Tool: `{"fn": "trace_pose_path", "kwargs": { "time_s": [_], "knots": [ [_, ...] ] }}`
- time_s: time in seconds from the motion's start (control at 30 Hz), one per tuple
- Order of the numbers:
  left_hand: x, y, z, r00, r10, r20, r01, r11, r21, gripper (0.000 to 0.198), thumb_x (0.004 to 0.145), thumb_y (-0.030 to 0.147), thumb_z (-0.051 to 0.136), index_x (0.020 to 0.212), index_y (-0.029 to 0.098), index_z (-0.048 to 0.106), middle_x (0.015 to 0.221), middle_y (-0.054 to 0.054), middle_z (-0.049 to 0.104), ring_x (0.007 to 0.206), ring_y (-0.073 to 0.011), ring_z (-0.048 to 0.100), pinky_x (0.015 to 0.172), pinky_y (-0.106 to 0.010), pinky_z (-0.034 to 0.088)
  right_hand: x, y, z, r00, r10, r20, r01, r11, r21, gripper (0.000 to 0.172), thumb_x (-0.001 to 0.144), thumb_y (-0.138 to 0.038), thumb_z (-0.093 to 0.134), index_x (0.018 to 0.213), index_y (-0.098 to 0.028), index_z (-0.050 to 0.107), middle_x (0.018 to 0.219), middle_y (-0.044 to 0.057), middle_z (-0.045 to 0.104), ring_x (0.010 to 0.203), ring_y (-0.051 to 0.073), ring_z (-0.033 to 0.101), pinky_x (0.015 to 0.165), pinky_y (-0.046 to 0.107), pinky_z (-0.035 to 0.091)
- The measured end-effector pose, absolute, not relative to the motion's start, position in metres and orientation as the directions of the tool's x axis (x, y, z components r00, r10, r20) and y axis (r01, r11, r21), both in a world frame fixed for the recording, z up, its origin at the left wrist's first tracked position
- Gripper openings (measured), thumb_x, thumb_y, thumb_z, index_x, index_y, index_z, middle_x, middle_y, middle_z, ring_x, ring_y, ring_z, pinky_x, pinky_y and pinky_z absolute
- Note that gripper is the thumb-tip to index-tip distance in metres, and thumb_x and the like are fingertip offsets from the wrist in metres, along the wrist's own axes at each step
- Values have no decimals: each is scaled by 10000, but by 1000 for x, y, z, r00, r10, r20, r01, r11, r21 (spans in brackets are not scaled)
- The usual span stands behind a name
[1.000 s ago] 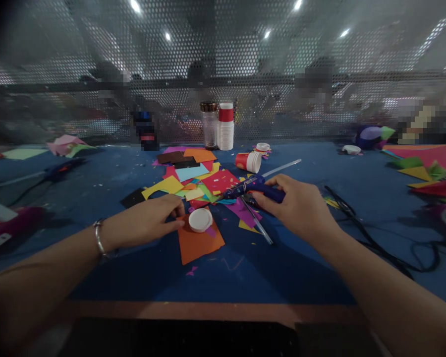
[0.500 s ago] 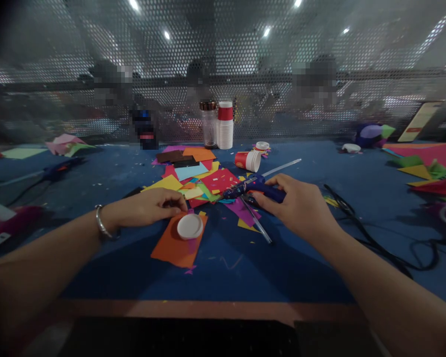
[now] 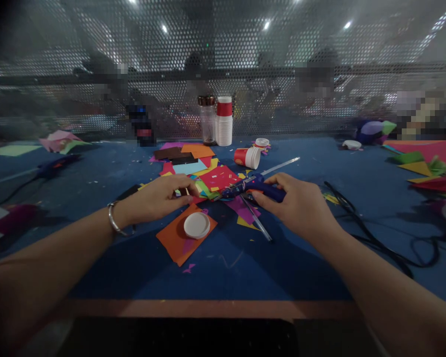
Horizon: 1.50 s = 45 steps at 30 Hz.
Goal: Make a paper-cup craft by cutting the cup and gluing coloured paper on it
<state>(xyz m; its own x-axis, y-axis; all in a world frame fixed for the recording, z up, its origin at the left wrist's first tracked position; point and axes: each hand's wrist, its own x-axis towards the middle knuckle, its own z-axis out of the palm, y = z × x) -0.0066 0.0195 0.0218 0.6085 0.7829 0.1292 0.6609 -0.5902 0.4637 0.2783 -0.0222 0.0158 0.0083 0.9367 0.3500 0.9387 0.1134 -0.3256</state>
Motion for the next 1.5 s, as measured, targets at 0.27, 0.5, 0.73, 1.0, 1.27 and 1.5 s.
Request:
{"fn": "trace_pose_path", "kwargs": {
  "time_s": [0.27,0.5,0.73,1.0,1.27,1.5],
  "knots": [
    [-12,-11,21,593,795,127,705,-590,394,293,878,471,600,988,202,639,1012,-44,663,896,-206,605,773,-324,450,277,-24,13,-64,932,355,919,194,-342,319,810,-545,638,905,-244,687,752,59,748,600,252,654,512,344,423],
    [-6,-16,18,634,772,51,720,-612,327,338,811,498,684,965,201,641,999,-50,648,934,-229,595,763,-328,433,274,-27,9,-168,915,367,924,275,-264,310,791,-539,630,899,-253,685,716,32,729,585,245,652,523,339,411],
    [-6,-16,17,648,761,14,715,-615,333,240,814,403,701,886,188,623,945,-39,630,851,-193,578,723,-301,428,271,-28,9,-182,907,381,926,288,-243,323,804,-553,612,909,-256,685,753,23,747,660,250,686,568,336,446],
    [-5,-16,18,655,755,7,715,-623,318,221,815,395,698,842,189,622,920,-36,614,841,-188,571,707,-289,422,267,-27,7,-204,896,394,931,302,-206,335,799,-542,597,954,-264,700,825,40,757,694,267,700,576,348,467],
    [-3,-15,20,639,769,-15,730,-601,326,221,792,366,736,814,183,615,902,-22,613,825,-182,571,680,-281,400,270,-26,5,-228,889,397,928,322,-189,373,819,-553,578,991,-245,701,868,58,763,722,274,709,585,348,472],
    [-3,-14,21,639,769,-13,728,-600,333,246,786,386,743,812,180,611,884,-17,611,802,-176,569,657,-274,385,271,-28,7,-247,899,362,923,333,-195,356,858,-533,556,1008,-236,684,930,73,765,756,277,712,616,370,488]
  ]
}}
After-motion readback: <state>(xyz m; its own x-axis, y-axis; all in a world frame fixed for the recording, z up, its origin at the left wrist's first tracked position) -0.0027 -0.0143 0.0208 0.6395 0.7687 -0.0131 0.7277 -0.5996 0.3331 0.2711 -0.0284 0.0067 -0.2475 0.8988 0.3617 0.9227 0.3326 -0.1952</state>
